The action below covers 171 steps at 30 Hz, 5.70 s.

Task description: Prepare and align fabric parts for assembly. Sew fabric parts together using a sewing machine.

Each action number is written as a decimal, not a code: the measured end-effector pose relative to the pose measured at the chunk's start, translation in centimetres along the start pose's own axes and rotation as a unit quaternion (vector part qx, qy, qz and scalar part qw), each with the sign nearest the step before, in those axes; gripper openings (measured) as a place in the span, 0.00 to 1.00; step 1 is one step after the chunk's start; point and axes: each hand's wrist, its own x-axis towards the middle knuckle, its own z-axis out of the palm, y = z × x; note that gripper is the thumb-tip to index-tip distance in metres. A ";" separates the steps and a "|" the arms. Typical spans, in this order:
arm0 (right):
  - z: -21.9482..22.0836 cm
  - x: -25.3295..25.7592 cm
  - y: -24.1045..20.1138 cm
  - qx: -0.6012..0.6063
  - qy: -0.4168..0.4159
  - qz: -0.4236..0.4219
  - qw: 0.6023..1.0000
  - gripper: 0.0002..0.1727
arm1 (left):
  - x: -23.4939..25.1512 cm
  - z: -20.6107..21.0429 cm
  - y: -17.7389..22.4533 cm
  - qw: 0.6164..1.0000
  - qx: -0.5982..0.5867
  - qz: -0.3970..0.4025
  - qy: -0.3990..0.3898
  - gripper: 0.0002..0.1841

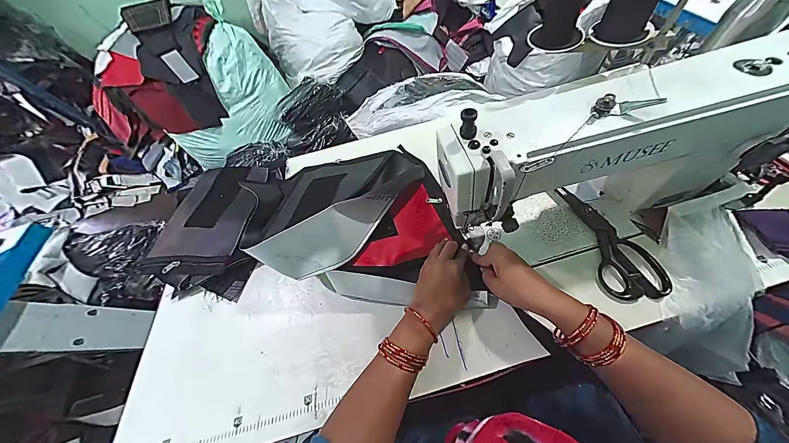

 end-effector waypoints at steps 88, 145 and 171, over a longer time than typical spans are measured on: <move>3.1 -2.2 -0.2 -0.212 0.050 -0.022 0.976 0.20 | -1.0 0.2 -1.0 0.997 -0.024 0.071 -0.007 0.21; 3.4 -3.0 -0.3 -0.167 0.038 -0.004 0.985 0.21 | -2.2 -0.5 -0.1 0.988 -0.148 0.036 0.010 0.15; 2.9 -0.4 -0.3 -0.157 0.060 -0.008 0.986 0.20 | 0.1 0.1 -2.5 0.991 -0.045 0.127 -0.012 0.22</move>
